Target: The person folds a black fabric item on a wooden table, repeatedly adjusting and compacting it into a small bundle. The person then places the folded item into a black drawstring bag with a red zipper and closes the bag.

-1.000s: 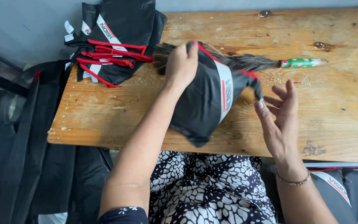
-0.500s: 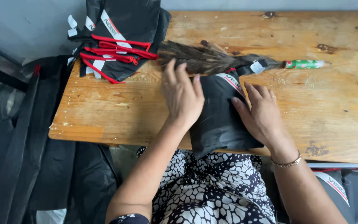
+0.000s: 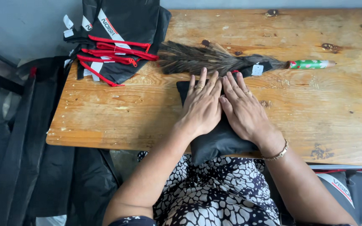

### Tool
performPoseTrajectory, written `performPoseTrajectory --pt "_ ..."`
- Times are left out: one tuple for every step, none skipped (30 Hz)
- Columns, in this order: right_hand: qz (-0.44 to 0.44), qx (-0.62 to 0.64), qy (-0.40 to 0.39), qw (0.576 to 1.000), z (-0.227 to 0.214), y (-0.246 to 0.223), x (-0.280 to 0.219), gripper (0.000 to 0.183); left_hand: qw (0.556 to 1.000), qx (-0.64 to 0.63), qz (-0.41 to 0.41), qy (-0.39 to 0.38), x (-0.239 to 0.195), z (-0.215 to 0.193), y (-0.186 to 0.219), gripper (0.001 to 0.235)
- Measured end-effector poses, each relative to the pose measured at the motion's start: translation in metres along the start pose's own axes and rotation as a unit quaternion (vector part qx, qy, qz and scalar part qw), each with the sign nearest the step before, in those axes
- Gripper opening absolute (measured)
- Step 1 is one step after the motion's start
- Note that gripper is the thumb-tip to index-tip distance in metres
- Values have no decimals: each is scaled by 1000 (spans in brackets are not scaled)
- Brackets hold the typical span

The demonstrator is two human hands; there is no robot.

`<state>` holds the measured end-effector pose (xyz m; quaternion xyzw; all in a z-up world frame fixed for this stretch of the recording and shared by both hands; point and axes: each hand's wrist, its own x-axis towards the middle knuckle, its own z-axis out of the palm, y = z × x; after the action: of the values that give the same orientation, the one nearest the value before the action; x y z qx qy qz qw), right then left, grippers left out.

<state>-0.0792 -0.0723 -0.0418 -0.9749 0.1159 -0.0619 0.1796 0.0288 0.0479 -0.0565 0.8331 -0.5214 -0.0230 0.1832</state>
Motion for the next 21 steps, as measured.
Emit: performPoseTrajectory --pt "0 0 2 1000 1 0 0 62 1000 2 1 1 0 1 1 62" --pt "4 -1 -3 1000 1 0 -1 63 1000 9 -1 2 -1 2 1 62" --pt "10 -2 -10 1000 2 0 -3 63 1000 15 -4 1 -3 5 3 61" --pt "11 -2 -9 1000 4 1 -3 63 1000 15 -3 1 -2 7 1 61" --pt "8 -17 -14 1000 5 2 -3 68 1000 15 -3 1 -1 9 -1 60" --pt "5 -31 -19 999 6 3 -4 73 1000 15 -3 2 0 11 -3 59" --pt "5 -32 -17 999 7 4 -4 73 1000 16 -1 3 -1 9 -2 59" --pt "-2 -40 -9 999 8 4 -4 77 1000 9 -2 4 -2 7 -1 60" --pt "-8 -46 -5 999 10 4 -7 80 1000 1 -5 1 -5 5 1 60" --pt "-7 -45 -6 999 11 2 -9 80 1000 0 -5 -1 -7 6 1 60" --pt "-9 -53 0 999 10 1 -10 82 1000 1 -3 8 -8 6 0 60" --pt "-11 -61 6 998 10 0 -11 84 1000 2 0 16 -10 7 0 61" --pt "-11 -60 5 998 12 -1 -11 84 1000 2 -1 15 -10 7 0 61" --pt "-14 -75 15 997 13 -1 -12 84 1000 2 0 20 -11 7 0 61" --pt "-18 -90 27 995 14 -1 -11 84 1000 3 2 27 -11 6 1 61" --pt "-19 -91 27 995 15 -1 -12 84 1000 3 2 28 -11 8 0 61" --pt "-18 -91 34 995 16 -2 -12 85 999 4 6 37 -11 10 -1 60" --pt "-17 -91 42 995 17 -2 -13 85 999 5 10 46 -11 12 -2 60" --pt "-16 -91 41 995 19 -2 -14 85 999 5 9 45 -12 13 -1 60" --pt "-13 -87 46 995 21 -1 -14 86 999 6 8 52 -13 13 -1 59" --pt "-13 -85 53 995 21 -1 -13 86 998 10 6 62 -13 12 -1 59"
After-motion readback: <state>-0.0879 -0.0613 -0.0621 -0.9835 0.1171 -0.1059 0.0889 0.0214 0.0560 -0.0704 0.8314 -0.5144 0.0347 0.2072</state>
